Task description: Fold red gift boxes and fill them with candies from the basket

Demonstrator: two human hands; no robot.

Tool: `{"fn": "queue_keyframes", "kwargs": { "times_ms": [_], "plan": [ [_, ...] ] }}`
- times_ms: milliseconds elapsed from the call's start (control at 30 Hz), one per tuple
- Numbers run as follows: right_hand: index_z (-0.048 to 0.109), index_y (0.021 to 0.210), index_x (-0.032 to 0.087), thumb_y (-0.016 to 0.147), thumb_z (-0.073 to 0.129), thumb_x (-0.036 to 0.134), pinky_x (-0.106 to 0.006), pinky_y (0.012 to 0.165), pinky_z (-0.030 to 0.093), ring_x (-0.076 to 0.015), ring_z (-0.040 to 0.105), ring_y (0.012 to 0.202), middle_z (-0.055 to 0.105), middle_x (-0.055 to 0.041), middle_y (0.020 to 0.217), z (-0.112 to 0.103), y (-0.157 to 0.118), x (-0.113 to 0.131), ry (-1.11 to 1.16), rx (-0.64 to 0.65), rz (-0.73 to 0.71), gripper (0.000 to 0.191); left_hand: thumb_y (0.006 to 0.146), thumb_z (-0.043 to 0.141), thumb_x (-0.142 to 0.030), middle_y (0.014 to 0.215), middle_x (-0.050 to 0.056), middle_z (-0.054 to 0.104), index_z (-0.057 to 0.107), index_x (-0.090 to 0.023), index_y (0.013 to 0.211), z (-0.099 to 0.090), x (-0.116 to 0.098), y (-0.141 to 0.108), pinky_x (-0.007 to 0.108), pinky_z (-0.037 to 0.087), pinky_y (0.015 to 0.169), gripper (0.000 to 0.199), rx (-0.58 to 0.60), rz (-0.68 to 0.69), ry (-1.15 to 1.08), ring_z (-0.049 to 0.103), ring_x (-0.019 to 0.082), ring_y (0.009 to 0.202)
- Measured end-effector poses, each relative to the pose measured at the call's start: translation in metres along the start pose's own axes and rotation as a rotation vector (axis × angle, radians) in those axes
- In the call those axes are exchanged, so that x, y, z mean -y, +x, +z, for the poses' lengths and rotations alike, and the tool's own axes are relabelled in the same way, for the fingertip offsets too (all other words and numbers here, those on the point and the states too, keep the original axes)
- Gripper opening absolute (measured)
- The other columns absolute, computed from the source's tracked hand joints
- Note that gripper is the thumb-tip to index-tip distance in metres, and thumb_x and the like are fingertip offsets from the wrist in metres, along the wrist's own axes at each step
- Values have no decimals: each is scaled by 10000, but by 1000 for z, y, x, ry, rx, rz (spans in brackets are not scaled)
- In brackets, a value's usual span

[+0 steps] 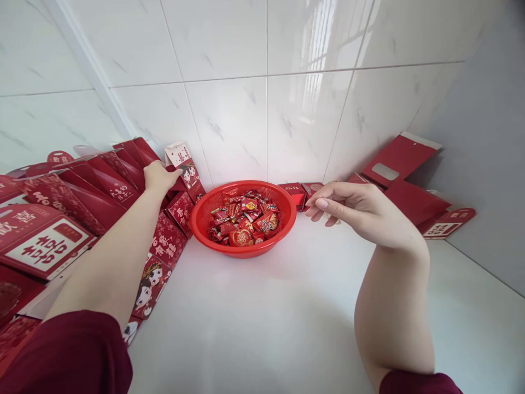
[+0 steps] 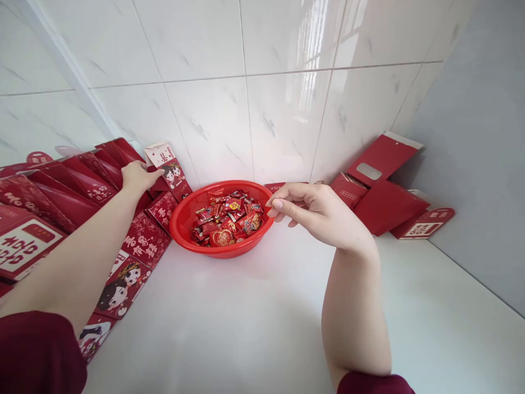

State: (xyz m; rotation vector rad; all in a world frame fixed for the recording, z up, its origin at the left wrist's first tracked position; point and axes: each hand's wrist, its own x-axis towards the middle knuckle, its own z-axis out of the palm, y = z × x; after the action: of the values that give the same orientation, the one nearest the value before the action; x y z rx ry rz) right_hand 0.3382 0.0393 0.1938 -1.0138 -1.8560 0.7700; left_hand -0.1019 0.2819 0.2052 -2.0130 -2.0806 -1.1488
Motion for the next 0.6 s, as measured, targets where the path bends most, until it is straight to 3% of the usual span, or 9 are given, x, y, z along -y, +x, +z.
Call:
{"fn": "queue_keyframes", "kwargs": {
  "times_ms": [100,233,333,467,600],
  "plan": [
    [706,945,200,916,610,462,-261,656,558,-175,692,845,736,-72,932,0,0,0,3,0,2,281,687,764,-357,807,-6,512,290,-215,705,0,1,-5,318,349,931,495,-74,-91,44,500,187,1049],
    [703,935,198,916,608,470,-257,660,557,-172,690,848,735,-72,941,0,-1,1,5,4,11,288,719,748,-422,885,34,570,269,-219,715,0,2,-10,324,368,930,521,-104,-165,51,505,199,1108],
    [703,938,198,918,605,471,-254,664,556,-170,690,856,735,-70,949,-1,-1,0,3,10,15,291,699,769,-491,1028,105,589,345,-183,767,-1,1,-14,402,381,956,529,-113,-191,41,506,270,1174],
    [702,948,192,919,597,480,-265,657,558,-179,693,853,733,-77,951,-1,0,-1,-8,1,16,307,663,802,-525,1310,215,472,452,-55,1103,1,-7,-18,554,351,1021,733,-159,-154,17,425,378,1282],
    [698,925,192,913,596,496,-279,645,556,-190,692,848,731,-80,931,-3,2,-4,-18,-28,21,321,691,780,-515,1491,218,268,313,-50,1401,2,-33,-27,610,306,1069,969,-296,-68,-22,262,381,1383]
  ]
}}
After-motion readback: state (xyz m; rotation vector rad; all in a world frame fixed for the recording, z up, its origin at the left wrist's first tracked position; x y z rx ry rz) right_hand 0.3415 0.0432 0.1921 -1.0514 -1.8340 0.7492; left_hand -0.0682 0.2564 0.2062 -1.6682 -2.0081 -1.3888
